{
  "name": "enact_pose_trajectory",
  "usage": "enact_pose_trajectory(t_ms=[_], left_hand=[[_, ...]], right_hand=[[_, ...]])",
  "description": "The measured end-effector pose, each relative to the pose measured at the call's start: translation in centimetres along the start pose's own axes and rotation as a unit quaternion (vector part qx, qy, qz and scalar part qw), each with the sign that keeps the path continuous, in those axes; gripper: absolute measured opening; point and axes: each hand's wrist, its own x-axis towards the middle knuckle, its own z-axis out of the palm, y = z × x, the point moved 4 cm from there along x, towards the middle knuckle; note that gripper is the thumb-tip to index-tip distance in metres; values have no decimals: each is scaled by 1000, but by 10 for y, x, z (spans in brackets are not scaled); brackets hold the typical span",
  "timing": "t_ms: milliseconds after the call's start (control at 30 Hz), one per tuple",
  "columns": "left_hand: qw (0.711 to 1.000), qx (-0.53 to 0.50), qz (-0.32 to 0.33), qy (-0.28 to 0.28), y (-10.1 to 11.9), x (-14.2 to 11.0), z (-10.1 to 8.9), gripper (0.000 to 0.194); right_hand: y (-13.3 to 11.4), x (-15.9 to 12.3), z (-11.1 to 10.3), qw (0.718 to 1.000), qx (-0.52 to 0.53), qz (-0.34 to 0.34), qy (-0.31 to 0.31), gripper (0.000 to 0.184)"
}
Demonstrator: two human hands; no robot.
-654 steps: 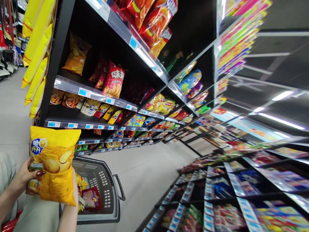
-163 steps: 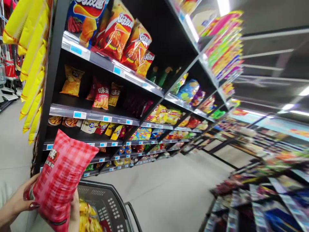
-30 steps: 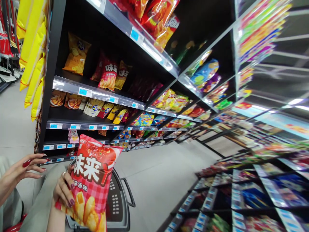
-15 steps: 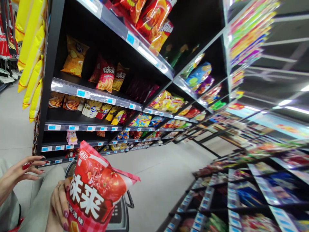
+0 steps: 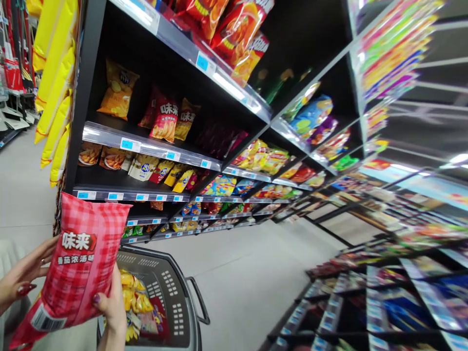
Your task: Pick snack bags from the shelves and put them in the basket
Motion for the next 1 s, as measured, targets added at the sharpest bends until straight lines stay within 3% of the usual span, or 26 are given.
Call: enact_pose_trajectory(t_ms=[167,367,533,833,1000], left_hand=[[995,81,-39,36,-3,-2,5,121],[996,-38,-51,56,15,9,27,123],[994,-67,-44,78,10,12,25,125],[990,-107,-54,69,5,13,24,126],[992,-80,-58,79,8,11,21,113]], right_hand=[[-27,-1,14,992,-119,-29,-6,94],[-44,4,35,972,-231,-29,-28,86],[-47,5,40,965,-257,-39,-37,85],[-46,1,38,958,-282,-38,-22,91],[-47,0,37,964,-263,-46,-23,92]])
